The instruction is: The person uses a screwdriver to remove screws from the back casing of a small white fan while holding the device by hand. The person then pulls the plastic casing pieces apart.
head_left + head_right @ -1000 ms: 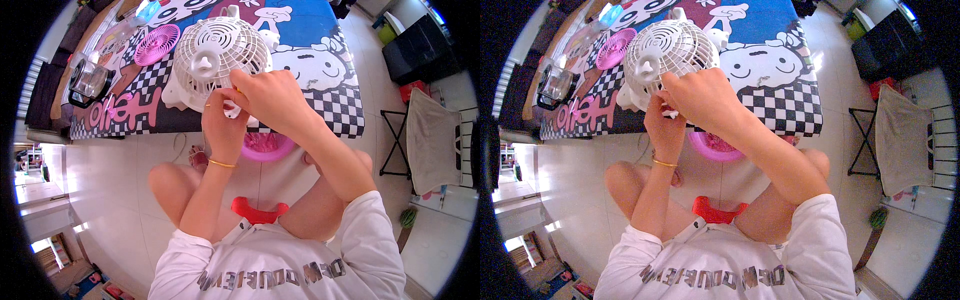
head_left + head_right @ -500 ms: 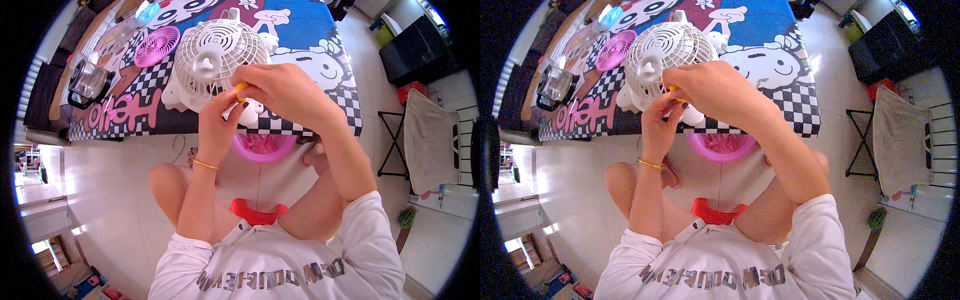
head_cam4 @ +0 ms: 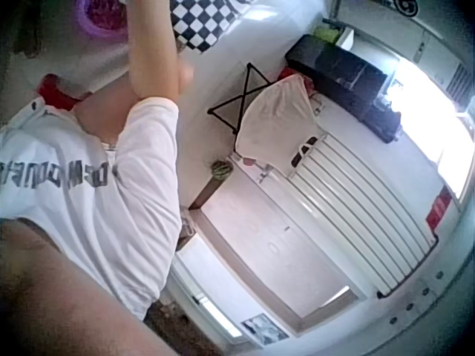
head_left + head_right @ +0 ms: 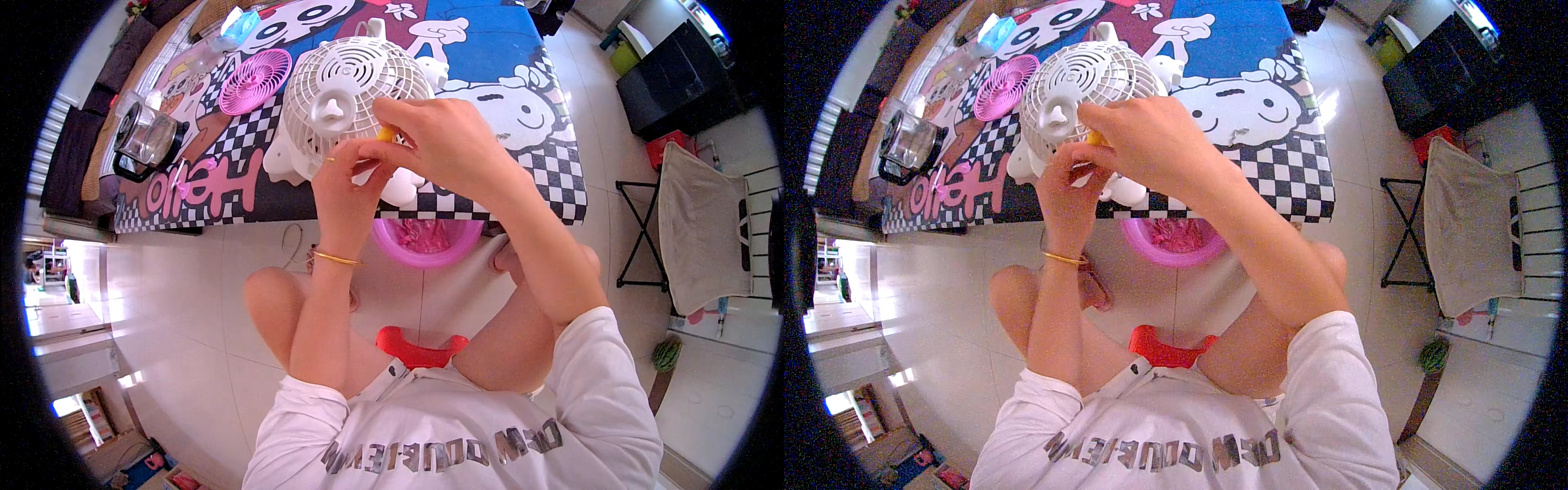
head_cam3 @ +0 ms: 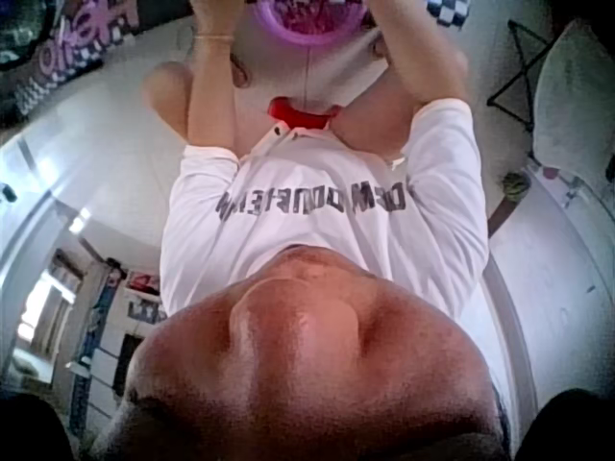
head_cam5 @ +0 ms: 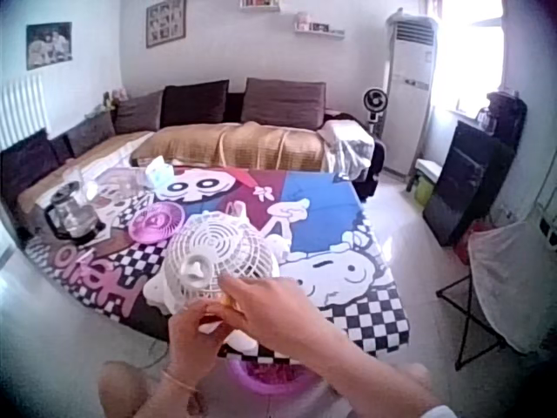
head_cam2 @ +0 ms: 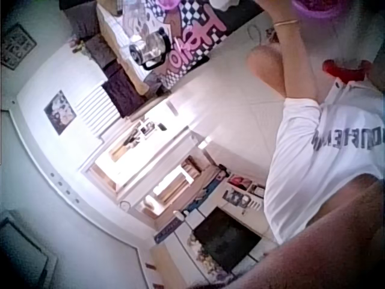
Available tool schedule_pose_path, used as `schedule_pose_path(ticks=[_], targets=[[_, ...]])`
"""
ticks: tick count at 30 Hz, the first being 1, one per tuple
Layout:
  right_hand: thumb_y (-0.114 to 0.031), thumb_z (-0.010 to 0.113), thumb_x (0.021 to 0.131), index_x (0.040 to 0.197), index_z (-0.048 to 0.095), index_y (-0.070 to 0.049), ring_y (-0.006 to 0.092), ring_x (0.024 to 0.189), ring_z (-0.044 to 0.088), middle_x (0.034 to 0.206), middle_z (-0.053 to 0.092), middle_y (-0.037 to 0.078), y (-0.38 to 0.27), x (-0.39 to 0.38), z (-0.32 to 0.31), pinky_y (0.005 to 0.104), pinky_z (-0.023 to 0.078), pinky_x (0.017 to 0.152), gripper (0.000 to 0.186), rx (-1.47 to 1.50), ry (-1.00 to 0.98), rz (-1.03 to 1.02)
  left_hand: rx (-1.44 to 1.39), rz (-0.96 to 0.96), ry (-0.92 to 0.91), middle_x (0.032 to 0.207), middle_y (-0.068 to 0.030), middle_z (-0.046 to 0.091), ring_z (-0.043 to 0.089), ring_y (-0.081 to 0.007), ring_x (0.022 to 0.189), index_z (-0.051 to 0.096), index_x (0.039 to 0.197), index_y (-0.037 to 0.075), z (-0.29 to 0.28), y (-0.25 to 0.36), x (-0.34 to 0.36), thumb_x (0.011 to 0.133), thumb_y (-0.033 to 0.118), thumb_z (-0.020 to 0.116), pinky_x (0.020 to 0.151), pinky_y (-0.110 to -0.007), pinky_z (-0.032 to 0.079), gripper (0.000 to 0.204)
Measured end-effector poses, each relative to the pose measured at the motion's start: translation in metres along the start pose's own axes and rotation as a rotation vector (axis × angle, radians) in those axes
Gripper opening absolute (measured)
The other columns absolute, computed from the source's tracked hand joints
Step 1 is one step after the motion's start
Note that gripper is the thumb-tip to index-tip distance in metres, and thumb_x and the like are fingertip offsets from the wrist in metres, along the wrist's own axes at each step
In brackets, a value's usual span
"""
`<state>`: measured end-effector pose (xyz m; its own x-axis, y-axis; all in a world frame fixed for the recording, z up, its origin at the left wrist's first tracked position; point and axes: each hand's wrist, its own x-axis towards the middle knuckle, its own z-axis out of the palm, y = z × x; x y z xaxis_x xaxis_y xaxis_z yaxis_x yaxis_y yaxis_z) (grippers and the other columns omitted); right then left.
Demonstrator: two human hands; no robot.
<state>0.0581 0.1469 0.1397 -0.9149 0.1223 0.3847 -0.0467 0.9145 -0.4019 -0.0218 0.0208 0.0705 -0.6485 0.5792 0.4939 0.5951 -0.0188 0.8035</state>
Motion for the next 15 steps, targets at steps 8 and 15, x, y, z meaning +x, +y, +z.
schedule_pose_path(ticks=[8,15], targets=[[-0.018,0.061,0.081,0.092,0.052,-0.007,0.0270,0.064,0.057,0.077,0.060,0.009,0.016,-0.001,-0.002,0.0325,0.045,0.059,0.018,0.191,0.017,-0.209,0.041,-0.038,-0.175,0.095,-0.0057,0.063,0.062,-0.0130,0.084,0.057,0.104,0.003,-0.013,-0.006,0.004,0.077,0.001,0.063,0.069,-0.025,0.050,0.027],[-0.024,0.059,0.078,0.085,0.051,-0.008,0.0341,0.066,0.060,0.065,0.059,0.014,0.005,-0.003,-0.004,0.0425,0.046,0.059,0.019,0.196,-0.086,-0.046,0.110,0.188,0.029,0.087,-0.0071,0.061,0.062,-0.0182,0.077,0.055,0.094,0.004,0.004,0.007,0.003,0.069,0.006,0.072,0.068,-0.025,0.050,0.031]])
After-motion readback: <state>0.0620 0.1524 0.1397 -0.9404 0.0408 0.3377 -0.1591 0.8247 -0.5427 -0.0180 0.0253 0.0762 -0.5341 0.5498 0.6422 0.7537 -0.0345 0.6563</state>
